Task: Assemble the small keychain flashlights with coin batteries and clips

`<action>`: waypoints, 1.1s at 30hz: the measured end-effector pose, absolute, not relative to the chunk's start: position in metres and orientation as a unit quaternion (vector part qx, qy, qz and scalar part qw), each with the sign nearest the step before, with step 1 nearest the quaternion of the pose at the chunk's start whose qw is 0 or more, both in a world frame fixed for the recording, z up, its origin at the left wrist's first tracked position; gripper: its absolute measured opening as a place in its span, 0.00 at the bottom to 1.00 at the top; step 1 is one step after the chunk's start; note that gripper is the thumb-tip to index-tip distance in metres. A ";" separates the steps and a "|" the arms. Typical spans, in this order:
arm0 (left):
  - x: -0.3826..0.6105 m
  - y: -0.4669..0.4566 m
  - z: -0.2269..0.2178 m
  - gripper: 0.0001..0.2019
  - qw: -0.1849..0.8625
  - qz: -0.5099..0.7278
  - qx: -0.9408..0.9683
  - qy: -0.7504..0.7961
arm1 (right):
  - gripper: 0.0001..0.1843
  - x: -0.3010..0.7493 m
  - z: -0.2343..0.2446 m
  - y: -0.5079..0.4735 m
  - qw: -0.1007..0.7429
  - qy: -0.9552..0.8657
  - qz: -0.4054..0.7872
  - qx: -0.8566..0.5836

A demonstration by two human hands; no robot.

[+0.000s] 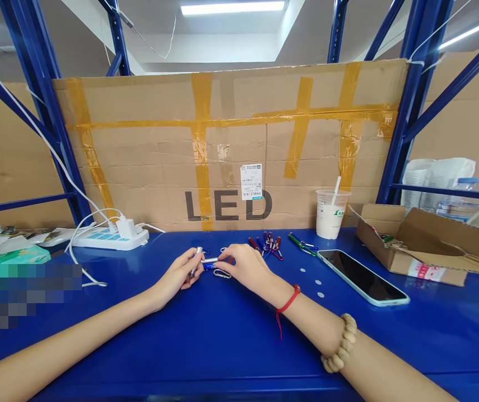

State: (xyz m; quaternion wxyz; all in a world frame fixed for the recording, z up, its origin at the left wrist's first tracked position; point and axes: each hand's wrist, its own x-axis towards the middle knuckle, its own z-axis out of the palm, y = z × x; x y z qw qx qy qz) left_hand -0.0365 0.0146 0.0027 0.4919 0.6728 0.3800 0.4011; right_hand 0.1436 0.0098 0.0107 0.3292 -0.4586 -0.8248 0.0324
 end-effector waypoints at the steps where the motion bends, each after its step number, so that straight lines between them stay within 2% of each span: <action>1: -0.037 0.014 0.003 0.17 0.499 0.403 0.666 0.381 | 0.13 0.146 0.014 0.009 0.310 -0.820 -0.002 -0.481; 6: -0.037 0.010 0.005 0.16 0.524 0.399 0.647 0.384 | 0.22 0.165 0.039 0.006 0.247 -0.773 -0.066 -0.581; 10: -0.036 0.007 0.006 0.16 0.527 0.391 0.647 0.388 | 0.19 0.183 0.055 0.004 0.210 -0.736 -0.046 -0.642; 16: -0.035 0.007 0.005 0.16 0.535 0.392 0.643 0.383 | 0.23 0.202 0.069 -0.003 0.010 -0.725 0.184 -0.664; 21: -0.036 0.007 0.005 0.16 0.544 0.394 0.637 0.379 | 0.33 0.215 0.072 -0.008 -0.127 -0.651 0.319 -0.678; 23: -0.036 0.007 0.005 0.16 0.547 0.394 0.634 0.380 | 0.32 0.218 0.070 -0.012 -0.112 -0.652 0.319 -0.679; 26: -0.035 0.008 0.005 0.16 0.549 0.396 0.631 0.380 | 0.25 0.216 0.065 -0.019 -0.063 -0.664 0.313 -0.676; 28: -0.035 0.008 0.005 0.16 0.551 0.397 0.629 0.380 | 0.22 0.213 0.064 -0.023 -0.060 -0.648 0.320 -0.689; 33: -0.035 0.008 0.006 0.15 0.553 0.397 0.625 0.382 | 0.21 0.208 0.068 -0.026 -0.048 -0.628 0.332 -0.702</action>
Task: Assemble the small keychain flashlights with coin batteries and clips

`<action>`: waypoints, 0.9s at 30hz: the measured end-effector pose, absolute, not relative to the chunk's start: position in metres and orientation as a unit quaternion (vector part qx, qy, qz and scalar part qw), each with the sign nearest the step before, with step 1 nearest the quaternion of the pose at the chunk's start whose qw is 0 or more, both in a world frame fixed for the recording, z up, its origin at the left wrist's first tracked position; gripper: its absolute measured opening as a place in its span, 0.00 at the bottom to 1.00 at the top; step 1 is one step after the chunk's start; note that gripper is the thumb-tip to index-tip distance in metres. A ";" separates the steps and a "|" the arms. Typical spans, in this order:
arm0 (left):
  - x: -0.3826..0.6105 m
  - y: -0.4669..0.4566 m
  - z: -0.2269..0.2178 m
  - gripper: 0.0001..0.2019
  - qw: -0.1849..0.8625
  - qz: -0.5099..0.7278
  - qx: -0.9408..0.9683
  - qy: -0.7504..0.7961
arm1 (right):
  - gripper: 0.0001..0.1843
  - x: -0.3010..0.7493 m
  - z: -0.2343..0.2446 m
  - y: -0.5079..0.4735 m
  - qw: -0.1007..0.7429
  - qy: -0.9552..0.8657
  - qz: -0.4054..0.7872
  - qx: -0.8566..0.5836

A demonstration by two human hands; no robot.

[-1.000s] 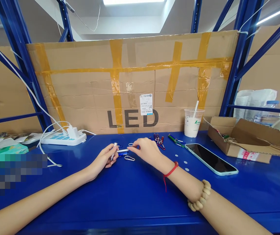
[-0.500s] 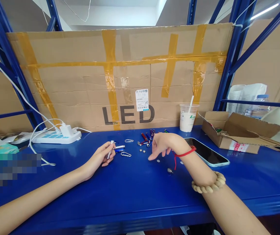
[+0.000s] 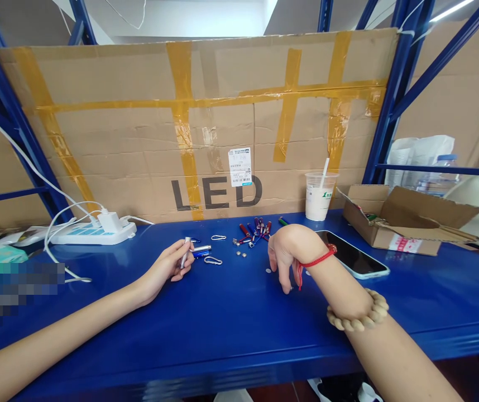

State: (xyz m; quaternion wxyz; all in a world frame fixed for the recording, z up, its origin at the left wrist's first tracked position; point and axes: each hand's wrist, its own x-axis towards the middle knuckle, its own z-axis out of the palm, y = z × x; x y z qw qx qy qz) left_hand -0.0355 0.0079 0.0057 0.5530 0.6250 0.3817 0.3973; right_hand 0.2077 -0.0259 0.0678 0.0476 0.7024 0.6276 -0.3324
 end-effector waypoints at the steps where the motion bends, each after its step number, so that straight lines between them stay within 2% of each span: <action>1: -0.036 0.007 0.006 0.15 0.554 0.397 0.624 0.382 | 0.21 0.208 0.069 -0.026 0.045 0.633 -0.333 0.697; 4: -0.036 0.006 0.007 0.15 0.554 0.397 0.622 0.385 | 0.22 0.206 0.072 -0.028 0.039 0.632 -0.337 0.697; 8: -0.037 0.006 0.007 0.14 0.555 0.398 0.622 0.383 | 0.30 0.207 0.068 -0.026 0.045 0.589 -0.351 0.727; 12: -0.037 0.007 0.006 0.14 0.558 0.397 0.622 0.380 | 0.23 0.220 0.056 -0.014 0.056 0.690 -0.368 0.621; 16: -0.037 0.008 0.005 0.15 0.558 0.397 0.622 0.380 | 0.20 0.227 0.052 -0.007 0.041 0.698 -0.354 0.621; 22: -0.036 0.007 0.005 0.17 0.544 0.395 0.634 0.383 | 0.09 0.203 0.050 -0.006 -0.049 0.751 -0.323 0.574; 27: -0.035 0.004 0.008 0.18 0.504 0.392 0.658 0.400 | 0.10 0.183 0.042 -0.001 -0.113 0.812 -0.211 0.532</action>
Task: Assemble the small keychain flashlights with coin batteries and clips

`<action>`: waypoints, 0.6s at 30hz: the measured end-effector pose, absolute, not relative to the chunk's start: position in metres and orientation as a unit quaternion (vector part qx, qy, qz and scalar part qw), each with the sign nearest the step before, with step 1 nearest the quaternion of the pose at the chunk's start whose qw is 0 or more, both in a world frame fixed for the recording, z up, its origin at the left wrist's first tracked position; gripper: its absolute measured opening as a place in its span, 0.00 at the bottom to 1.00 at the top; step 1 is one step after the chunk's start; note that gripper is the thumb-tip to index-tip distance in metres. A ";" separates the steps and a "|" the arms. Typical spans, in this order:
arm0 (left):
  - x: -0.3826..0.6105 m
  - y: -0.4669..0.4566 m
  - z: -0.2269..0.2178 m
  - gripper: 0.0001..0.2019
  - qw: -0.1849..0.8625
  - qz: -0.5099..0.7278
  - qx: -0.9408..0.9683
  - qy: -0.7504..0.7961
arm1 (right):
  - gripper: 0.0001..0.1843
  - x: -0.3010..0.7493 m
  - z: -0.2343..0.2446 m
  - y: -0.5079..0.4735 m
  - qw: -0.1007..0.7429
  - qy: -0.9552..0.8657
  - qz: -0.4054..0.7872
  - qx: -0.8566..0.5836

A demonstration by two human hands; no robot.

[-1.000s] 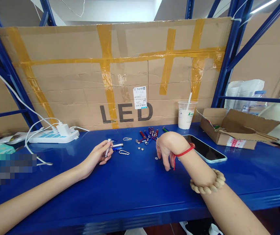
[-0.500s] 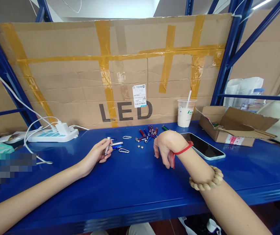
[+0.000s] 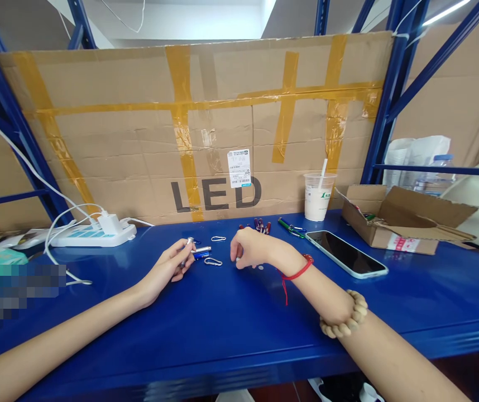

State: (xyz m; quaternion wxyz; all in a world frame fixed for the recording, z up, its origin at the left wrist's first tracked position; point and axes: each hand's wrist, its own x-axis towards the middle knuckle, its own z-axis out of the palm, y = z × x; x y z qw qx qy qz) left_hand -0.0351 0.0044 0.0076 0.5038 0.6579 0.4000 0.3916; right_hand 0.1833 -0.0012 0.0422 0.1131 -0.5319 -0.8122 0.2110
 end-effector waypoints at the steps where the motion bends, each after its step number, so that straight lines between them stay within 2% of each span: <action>1: -0.035 0.004 0.008 0.18 0.498 0.392 0.660 0.403 | 0.10 0.181 0.041 0.000 0.133 -0.826 0.180 -0.517; 6: -0.033 0.003 0.008 0.17 0.498 0.385 0.669 0.396 | 0.09 0.175 0.035 0.006 0.225 -0.854 0.059 -0.466; 14: -0.034 0.014 -0.005 0.19 0.505 0.402 0.654 0.395 | 0.11 0.168 0.022 0.017 0.284 -0.853 0.028 -0.437; 18: -0.034 0.017 -0.009 0.18 0.509 0.414 0.653 0.380 | 0.16 0.156 0.016 0.015 0.312 -0.846 0.047 -0.429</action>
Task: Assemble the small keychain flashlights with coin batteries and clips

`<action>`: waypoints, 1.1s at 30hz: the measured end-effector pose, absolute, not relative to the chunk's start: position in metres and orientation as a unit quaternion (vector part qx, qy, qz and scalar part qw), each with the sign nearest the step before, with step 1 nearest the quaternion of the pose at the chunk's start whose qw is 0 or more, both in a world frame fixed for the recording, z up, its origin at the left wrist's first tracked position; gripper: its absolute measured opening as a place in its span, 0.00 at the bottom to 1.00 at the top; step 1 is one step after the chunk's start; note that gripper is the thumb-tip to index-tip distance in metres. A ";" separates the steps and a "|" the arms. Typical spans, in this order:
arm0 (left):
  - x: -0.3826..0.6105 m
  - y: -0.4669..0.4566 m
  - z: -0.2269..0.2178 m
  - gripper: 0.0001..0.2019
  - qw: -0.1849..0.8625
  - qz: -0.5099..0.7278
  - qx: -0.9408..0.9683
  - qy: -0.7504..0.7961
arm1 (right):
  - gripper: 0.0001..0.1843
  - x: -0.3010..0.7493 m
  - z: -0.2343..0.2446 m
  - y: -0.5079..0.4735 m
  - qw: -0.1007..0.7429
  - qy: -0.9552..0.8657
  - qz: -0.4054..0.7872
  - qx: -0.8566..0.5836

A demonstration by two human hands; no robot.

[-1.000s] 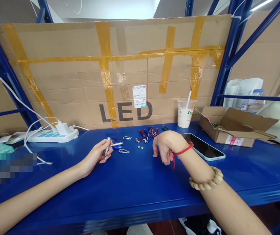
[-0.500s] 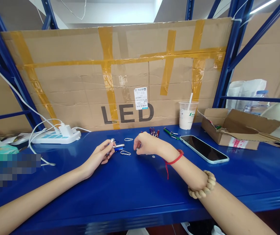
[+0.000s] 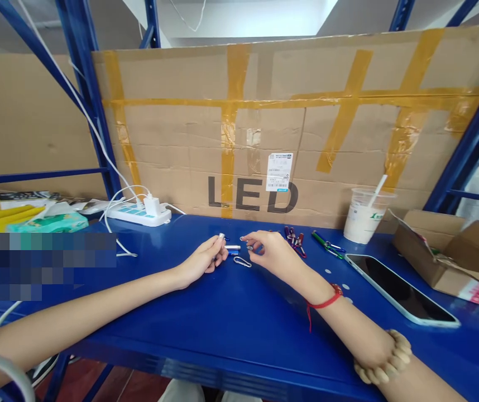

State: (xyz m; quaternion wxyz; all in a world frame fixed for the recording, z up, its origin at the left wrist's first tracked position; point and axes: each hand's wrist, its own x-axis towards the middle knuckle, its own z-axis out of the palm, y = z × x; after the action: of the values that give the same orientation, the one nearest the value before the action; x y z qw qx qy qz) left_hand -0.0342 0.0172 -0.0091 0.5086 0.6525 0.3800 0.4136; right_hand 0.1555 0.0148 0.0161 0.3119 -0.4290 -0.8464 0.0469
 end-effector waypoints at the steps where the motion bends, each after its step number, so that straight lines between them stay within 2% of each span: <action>1: -0.034 0.017 -0.009 0.17 0.506 0.414 0.657 0.376 | 0.17 0.152 0.015 0.013 0.317 -0.846 0.054 -0.426; 11: -0.036 0.001 0.000 0.17 0.486 0.394 0.693 0.358 | 0.15 0.139 0.015 0.000 0.364 -0.827 0.068 -0.422; 20: -0.035 0.007 -0.006 0.15 0.484 0.429 0.701 0.302 | 0.12 0.136 0.010 0.001 0.427 -0.834 0.043 -0.346; 25: -0.035 0.006 -0.006 0.13 0.439 0.442 0.717 0.311 | 0.14 0.134 0.012 -0.001 0.416 -0.838 0.046 -0.351; 33: -0.034 0.004 -0.004 0.12 0.441 0.435 0.714 0.327 | 0.11 0.132 0.013 -0.003 0.408 -0.840 0.082 -0.348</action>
State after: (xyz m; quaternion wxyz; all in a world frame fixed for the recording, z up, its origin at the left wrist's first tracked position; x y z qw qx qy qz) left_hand -0.0339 0.0044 -0.0039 0.4411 0.7136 0.3272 0.4350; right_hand 0.1323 -0.0033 0.0132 0.4081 -0.3479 -0.8401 0.0817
